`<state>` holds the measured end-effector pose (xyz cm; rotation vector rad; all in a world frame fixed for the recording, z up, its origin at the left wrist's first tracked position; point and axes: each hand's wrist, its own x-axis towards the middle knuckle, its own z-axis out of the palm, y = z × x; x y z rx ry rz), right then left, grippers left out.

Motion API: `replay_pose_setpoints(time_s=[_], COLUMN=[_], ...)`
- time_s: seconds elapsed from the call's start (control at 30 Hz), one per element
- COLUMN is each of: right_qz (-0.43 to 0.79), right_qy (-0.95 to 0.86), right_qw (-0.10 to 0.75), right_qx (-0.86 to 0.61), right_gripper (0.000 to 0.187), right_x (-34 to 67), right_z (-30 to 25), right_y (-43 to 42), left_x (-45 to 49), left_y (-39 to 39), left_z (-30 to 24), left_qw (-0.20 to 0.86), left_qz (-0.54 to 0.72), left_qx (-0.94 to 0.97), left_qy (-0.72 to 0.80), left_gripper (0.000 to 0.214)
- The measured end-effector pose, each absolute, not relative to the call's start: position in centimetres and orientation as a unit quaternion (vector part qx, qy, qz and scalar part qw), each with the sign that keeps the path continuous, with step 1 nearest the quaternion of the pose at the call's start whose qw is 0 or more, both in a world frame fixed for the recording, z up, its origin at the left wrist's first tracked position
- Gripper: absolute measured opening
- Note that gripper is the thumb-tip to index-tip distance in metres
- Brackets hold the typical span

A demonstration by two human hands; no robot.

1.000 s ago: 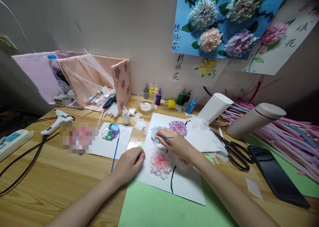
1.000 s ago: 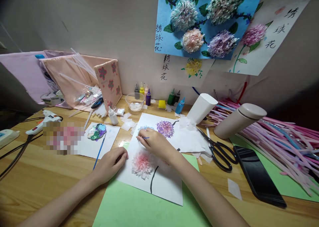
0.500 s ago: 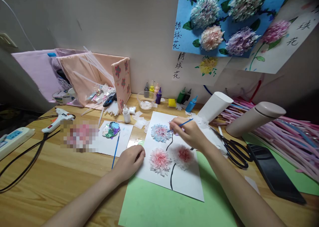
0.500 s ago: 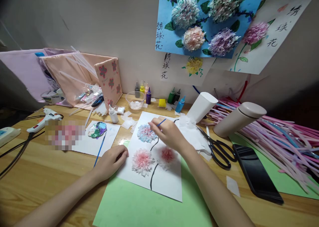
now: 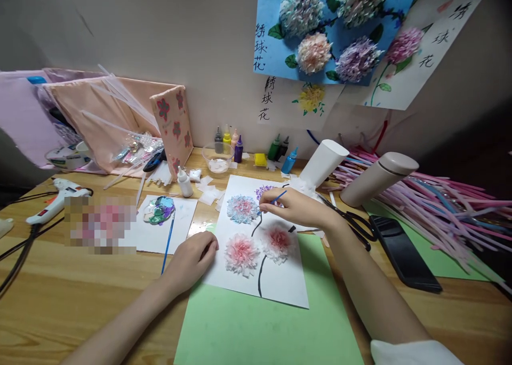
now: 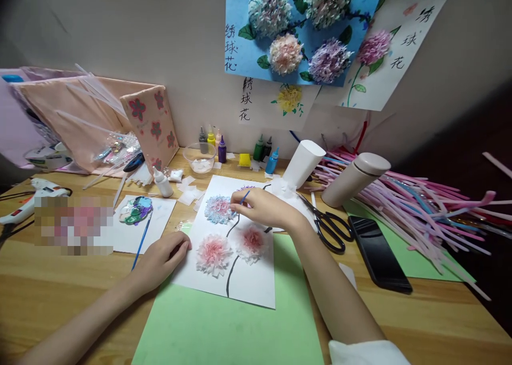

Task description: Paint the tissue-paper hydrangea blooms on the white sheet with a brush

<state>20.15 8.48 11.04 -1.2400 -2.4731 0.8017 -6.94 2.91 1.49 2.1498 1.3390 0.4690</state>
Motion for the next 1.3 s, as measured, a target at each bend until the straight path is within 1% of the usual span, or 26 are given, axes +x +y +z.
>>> replay_pose_setpoints(time_s=[0.2, 0.37, 0.57, 0.73, 0.9, 1.07, 1.3], right_qz=[0.263, 0.266, 0.281, 0.275, 0.273, 0.271, 0.268], right_qy=[-0.851, -0.855, -0.847, -0.847, -0.843, -0.844, -0.850], right_qw=[0.139, 0.120, 0.138, 0.116, 0.132, 0.108, 0.140], right_qx=[-0.432, -0.429, -0.430, -0.441, -0.443, -0.450, -0.431], right_gripper=[0.025, 0.025, 0.026, 0.026, 0.026, 0.026, 0.030], right_x=[20.34, 20.29, 20.57, 20.42, 20.64, 20.66, 20.81], right_z=[11.09, 10.85, 11.42, 11.19, 11.09, 11.12, 11.76], right_y=[8.41, 8.53, 8.35, 8.45, 8.58, 8.52, 8.24], left_x=[-6.91, -6.88, -6.80, -6.81, -6.83, -6.76, -6.68], left_y=[2.87, 2.92, 2.93, 2.90, 2.88, 2.91, 2.99], left_z=[1.56, 1.54, 1.54, 1.65, 1.65, 1.67, 1.73], left_qw=[0.275, 0.270, 0.263, 0.262, 0.262, 0.265, 0.264], left_qz=[0.169, 0.170, 0.174, 0.173, 0.175, 0.171, 0.175], left_qx=[0.802, 0.803, 0.806, 0.805, 0.804, 0.804, 0.804], left_qy=[0.503, 0.503, 0.501, 0.503, 0.504, 0.504, 0.503], left_gripper=[0.023, 0.023, 0.024, 0.024, 0.024, 0.023, 0.024])
